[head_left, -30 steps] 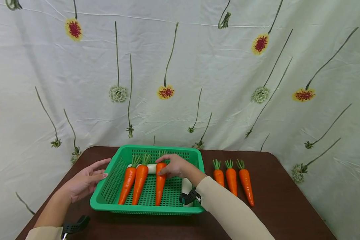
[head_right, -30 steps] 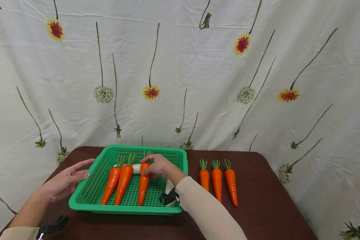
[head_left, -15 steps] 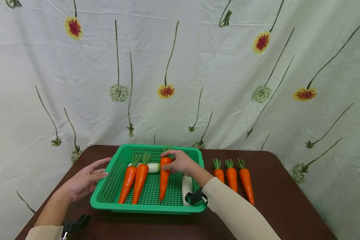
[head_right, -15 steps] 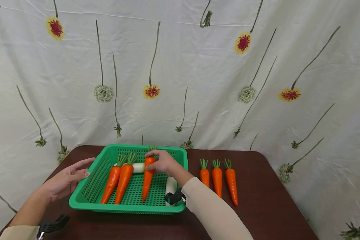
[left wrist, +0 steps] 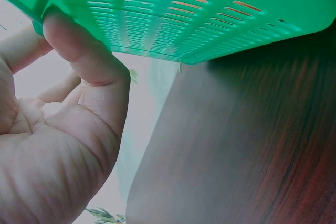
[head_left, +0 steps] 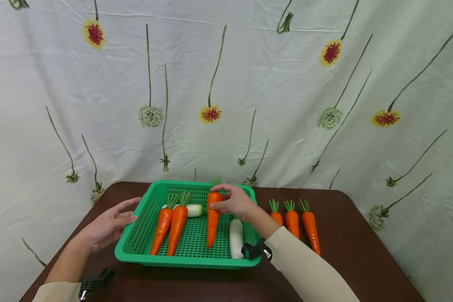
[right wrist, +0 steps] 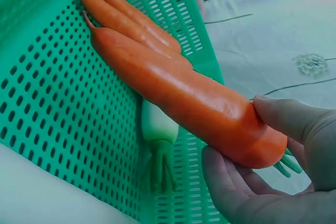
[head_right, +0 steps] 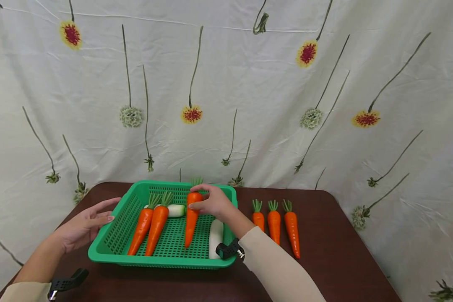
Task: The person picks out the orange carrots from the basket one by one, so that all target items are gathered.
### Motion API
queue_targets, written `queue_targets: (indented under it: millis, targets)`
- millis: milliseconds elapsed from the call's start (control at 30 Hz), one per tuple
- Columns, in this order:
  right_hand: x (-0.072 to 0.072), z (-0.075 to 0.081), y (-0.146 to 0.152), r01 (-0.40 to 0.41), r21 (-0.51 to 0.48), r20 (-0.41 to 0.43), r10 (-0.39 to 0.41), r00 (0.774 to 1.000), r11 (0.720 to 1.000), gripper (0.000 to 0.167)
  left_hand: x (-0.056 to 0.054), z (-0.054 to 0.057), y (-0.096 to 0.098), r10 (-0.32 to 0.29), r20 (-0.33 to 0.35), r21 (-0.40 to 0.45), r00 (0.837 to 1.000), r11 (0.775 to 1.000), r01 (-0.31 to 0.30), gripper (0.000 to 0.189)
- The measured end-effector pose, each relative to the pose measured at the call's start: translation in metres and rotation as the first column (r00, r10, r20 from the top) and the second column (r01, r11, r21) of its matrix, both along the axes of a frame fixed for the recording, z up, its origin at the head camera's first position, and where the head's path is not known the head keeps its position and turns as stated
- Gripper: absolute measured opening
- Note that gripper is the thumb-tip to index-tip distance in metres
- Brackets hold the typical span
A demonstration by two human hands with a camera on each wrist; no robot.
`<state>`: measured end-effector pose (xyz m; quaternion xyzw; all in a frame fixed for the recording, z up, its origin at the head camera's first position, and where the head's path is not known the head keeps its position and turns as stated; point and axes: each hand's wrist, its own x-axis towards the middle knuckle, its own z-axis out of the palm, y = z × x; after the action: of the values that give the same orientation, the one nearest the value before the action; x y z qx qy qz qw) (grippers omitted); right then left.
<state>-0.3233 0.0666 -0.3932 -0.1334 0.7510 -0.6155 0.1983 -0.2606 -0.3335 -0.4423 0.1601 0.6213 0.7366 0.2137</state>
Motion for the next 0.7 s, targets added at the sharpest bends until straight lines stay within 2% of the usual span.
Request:
queue_targets:
  millis: [200,467,700]
  targets:
    - [0.005,0.006,0.009,0.006,-0.079,0.022,-0.004,1.000,0.997,0.052,0.000,0.000,0.000,0.002,-0.002,-0.003,1.000,1.000,-0.002,0.059]
    - [0.010,0.010,0.018,0.040,-0.134,0.050,-0.034,0.998,0.990,0.050,-0.002,-0.002,-0.001,0.023,0.008,-0.028,1.000,0.999,-0.022,0.068]
    - [0.018,0.008,0.025,0.051,-0.157,0.020,-0.049,0.999,0.986,0.053,0.000,-0.001,-0.001,0.004,0.012,0.003,1.000,1.000,-0.004,0.061]
